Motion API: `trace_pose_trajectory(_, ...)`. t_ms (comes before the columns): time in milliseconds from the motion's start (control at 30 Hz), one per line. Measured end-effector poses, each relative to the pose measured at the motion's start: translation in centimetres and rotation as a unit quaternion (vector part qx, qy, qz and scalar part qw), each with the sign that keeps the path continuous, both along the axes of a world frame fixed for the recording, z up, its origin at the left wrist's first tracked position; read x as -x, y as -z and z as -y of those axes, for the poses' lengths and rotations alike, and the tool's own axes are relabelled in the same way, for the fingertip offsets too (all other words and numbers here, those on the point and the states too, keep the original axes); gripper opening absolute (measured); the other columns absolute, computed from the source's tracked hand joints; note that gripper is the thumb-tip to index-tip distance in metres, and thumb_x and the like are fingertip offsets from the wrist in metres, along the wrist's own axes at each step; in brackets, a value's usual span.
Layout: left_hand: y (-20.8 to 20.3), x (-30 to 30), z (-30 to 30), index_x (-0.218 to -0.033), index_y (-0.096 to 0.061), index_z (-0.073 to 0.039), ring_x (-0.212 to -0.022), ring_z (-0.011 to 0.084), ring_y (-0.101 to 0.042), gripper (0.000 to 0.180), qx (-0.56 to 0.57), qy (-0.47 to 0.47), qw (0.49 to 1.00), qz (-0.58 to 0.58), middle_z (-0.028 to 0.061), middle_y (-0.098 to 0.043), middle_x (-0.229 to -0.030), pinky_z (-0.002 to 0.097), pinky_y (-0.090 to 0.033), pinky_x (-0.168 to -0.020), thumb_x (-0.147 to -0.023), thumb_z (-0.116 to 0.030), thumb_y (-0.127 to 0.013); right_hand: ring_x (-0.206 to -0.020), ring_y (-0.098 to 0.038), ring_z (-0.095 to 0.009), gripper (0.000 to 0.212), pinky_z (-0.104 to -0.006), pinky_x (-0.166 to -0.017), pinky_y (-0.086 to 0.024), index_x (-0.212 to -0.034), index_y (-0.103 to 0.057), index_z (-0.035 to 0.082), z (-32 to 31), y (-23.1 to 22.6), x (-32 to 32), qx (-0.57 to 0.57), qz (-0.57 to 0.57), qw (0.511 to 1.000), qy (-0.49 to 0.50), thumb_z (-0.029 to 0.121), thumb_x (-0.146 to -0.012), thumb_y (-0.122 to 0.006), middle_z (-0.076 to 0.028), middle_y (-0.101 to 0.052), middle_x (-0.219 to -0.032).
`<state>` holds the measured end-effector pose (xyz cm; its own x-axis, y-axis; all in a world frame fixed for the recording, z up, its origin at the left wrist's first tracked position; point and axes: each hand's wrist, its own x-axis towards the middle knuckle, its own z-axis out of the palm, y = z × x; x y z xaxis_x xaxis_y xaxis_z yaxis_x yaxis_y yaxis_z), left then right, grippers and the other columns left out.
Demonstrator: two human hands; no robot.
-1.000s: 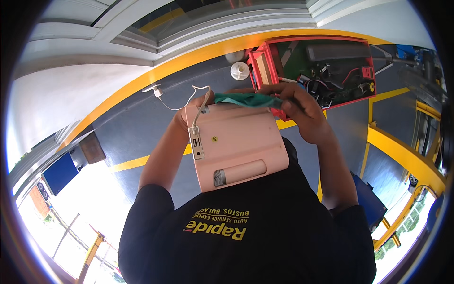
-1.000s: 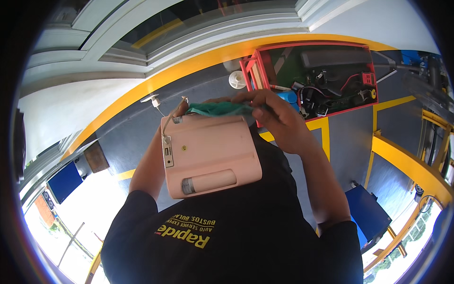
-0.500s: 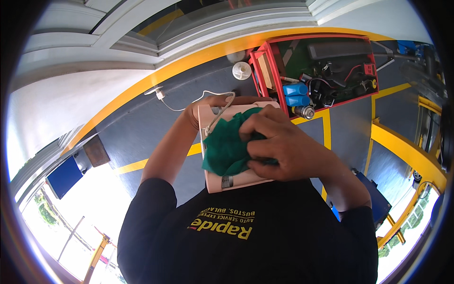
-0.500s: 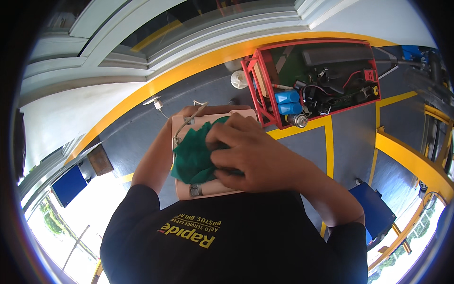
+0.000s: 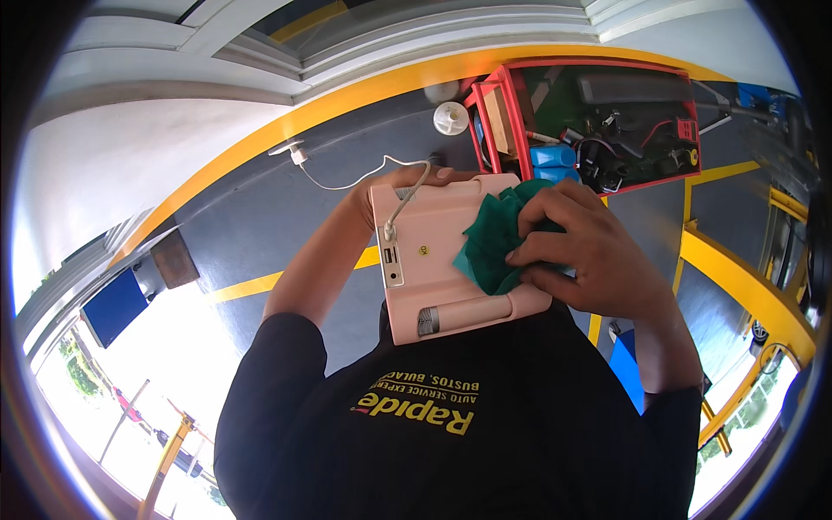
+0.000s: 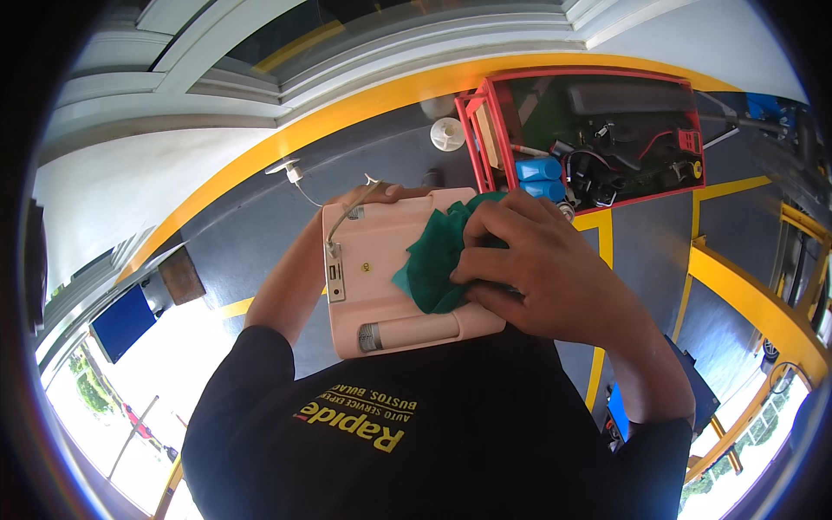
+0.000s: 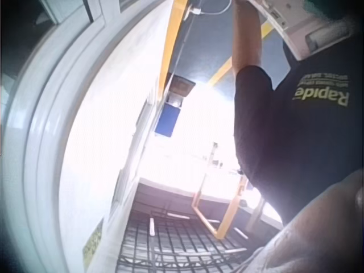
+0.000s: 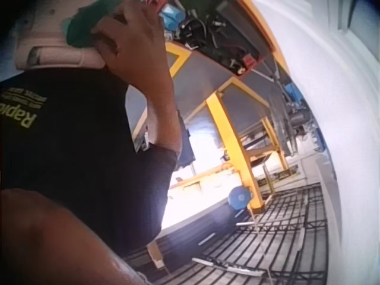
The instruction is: The person wipes a white plastic device and a metal tool with a green cloth in a workshop. The person places the cleaned items on a red tool cart.
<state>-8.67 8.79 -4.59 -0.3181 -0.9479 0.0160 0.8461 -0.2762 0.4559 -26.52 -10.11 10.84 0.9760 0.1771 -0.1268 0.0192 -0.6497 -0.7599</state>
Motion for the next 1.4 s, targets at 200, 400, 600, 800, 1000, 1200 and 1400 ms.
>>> trace_pose_trajectory(200, 0.4, -0.4, -1.4, -0.159, -0.026, 0.001, -0.147, 0.0315, -0.04, 0.098, -0.071, -0.025, 0.996, -0.046, 0.0251, -0.036, -0.16, 0.0467, -0.032, -0.123, -0.096, -0.069, -0.051, -0.112, -0.055, -0.026, 0.026, -0.0447, -0.093, -0.044, -0.101, -0.071, 0.015, -5.3, 0.8, -4.0, -0.025, 0.084, 0.996, 0.008, 0.031, -0.082, -0.079, -0.004, -0.058, -0.113)
trace_pose_trajectory(400, 0.2, 2.1, -4.8, -0.158, -0.027, 0.001, -0.148, 0.0315, -0.04, 0.098, -0.164, -0.093, 0.977, -0.102, 0.0255, -0.036, -0.16, 0.0474, -0.031, -0.123, -0.095, -0.07, -0.051, -0.109, -0.057, -0.025, 0.03, -0.0435, -0.093, -0.044, -0.105, -0.069, 0.013, -5.8, 2.1, -4.9, 0.018, 0.073, 0.997, -0.011, 0.039, -0.09, -0.071, -0.005, -0.06, -0.111)
trace_pose_trajectory(600, 0.3, 3.6, -5.9, -0.158, -0.028, 0.0, -0.148, 0.0314, -0.039, 0.099, -0.21, -0.131, 0.961, -0.124, 0.0259, -0.036, -0.159, 0.0481, -0.031, -0.123, -0.094, -0.071, -0.052, -0.101, -0.059, -0.026, 0.028, -0.0421, -0.088, -0.047, -0.1, -0.064, 0.008, 2.8, 3.9, -0.3, -0.058, -0.056, 0.996, 0.049, 0.033, -0.093, -0.073, -0.006, -0.058, -0.104)
trace_pose_trajectory(800, -0.7, 4.5, -6.7, -0.157, -0.03, 0.0, -0.148, 0.0314, -0.038, 0.099, -0.243, -0.173, 0.946, -0.126, 0.0263, -0.036, -0.159, 0.0488, -0.03, -0.123, -0.094, -0.072, -0.053, -0.094, -0.061, -0.018, 0.03, -0.0343, -0.081, -0.049, -0.101, -0.062, 0.004, 2.3, 5.2, -0.6, -0.303, -0.124, 0.916, 0.23, 0.033, -0.098, -0.069, -0.007, -0.059, -0.097)
trace_pose_trajectory(1000, -1.4, 4.6, -6.2, -0.157, -0.031, 0.0, -0.148, 0.0314, -0.038, 0.1, -0.25, -0.208, 0.939, -0.112, 0.0267, -0.036, -0.159, 0.0495, -0.03, -0.123, -0.093, -0.073, -0.053, -0.093, -0.061, -0.025, 0.03, -0.0378, -0.085, -0.048, -0.104, -0.058, 0.0, -3.8, 10.2, -2.1, -0.322, 0.006, 0.892, 0.319, 0.029, -0.101, -0.064, -0.012, -0.061, -0.101)
trace_pose_trajectory(1200, -0.5, 4.6, -5.7, -0.156, -0.032, 0.0, -0.149, 0.0314, -0.037, 0.1, -0.235, -0.238, 0.937, -0.102, 0.0271, -0.036, -0.159, 0.0502, -0.03, -0.123, -0.093, -0.074, -0.054, -0.099, -0.057, -0.029, 0.021, -0.0395, -0.092, -0.045, -0.104, -0.055, 0.002, -7.0, 8.9, 2.6, -0.346, -0.037, 0.892, 0.29, 0.021, -0.101, -0.062, -0.013, -0.053, -0.103)
trace_pose_trajectory(1400, -2.6, 4.9, -4.3, -0.153, -0.039, -0.004, -0.149, 0.0317, -0.036, 0.088, -0.227, -0.261, 0.937, -0.054, 0.0247, -0.037, -0.158, 0.056, -0.029, -0.123, -0.097, -0.072, -0.046, -0.109, -0.054, -0.035, 0.021, -0.0472, -0.097, -0.043, -0.107, -0.056, 0.003, -5.5, 5.5, 4.3, -0.394, -0.05, 0.894, 0.207, 0.023, -0.103, -0.058, -0.016, -0.052, -0.109)
